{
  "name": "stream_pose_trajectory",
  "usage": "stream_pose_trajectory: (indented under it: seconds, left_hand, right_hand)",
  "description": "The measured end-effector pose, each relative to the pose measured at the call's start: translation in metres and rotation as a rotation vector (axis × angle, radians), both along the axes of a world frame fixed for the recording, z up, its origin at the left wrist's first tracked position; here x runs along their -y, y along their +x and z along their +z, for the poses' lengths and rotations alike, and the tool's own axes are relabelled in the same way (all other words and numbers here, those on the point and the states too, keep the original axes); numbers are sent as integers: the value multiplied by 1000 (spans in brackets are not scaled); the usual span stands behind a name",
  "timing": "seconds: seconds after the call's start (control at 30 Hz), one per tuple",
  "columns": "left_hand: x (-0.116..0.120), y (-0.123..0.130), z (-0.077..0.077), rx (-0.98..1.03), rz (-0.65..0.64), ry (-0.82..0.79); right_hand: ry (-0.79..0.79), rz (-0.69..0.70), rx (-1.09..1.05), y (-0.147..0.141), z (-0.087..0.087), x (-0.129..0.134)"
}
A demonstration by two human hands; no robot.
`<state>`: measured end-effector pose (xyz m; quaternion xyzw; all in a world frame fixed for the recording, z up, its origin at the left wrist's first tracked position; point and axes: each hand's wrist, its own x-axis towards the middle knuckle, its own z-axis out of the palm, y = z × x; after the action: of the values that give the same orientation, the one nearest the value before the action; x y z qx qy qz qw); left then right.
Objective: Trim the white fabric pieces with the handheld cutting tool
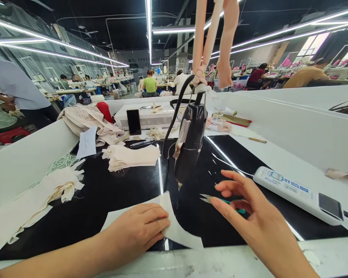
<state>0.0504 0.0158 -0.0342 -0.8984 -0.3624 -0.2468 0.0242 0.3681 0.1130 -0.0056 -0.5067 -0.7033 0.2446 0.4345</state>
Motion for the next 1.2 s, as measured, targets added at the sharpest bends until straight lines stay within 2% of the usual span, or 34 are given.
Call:
stream_pose_trajectory:
  seconds: [0.13,0.27,0.33,0.43,0.53,0.67,0.83,1.0,1.2]
  left_hand:
    - [6,-7,0,35,-80,-47]
    - [10,-12,4,18,-128,-105]
    - [9,-10,7,41,-127,-106]
    - [4,-2,10,60,-89,-73]
    - [-4,9,8,1,-49,-25]
    - [-14,19,0,-118,-44,37]
    - [-14,20,-9,-129,-17,97]
    - [-12,21,-17,-79,-12,152]
    - [-12,21,-21,-119,15,205]
  right_hand:
    - [17,151,-252,-40,19,-8]
    - [98,232,-492,-90,42,-6]
    - [153,201,-579,-111,52,-5]
    - [214,62,-569,-130,60,-2]
    - [267,24,-523,-135,60,-3]
    - [264,144,-614,-136,47,-8]
    - [221,246,-743,-137,33,-11]
    - [186,311,-778,-136,35,-5]
    - [161,359,-868,-135,37,-2]
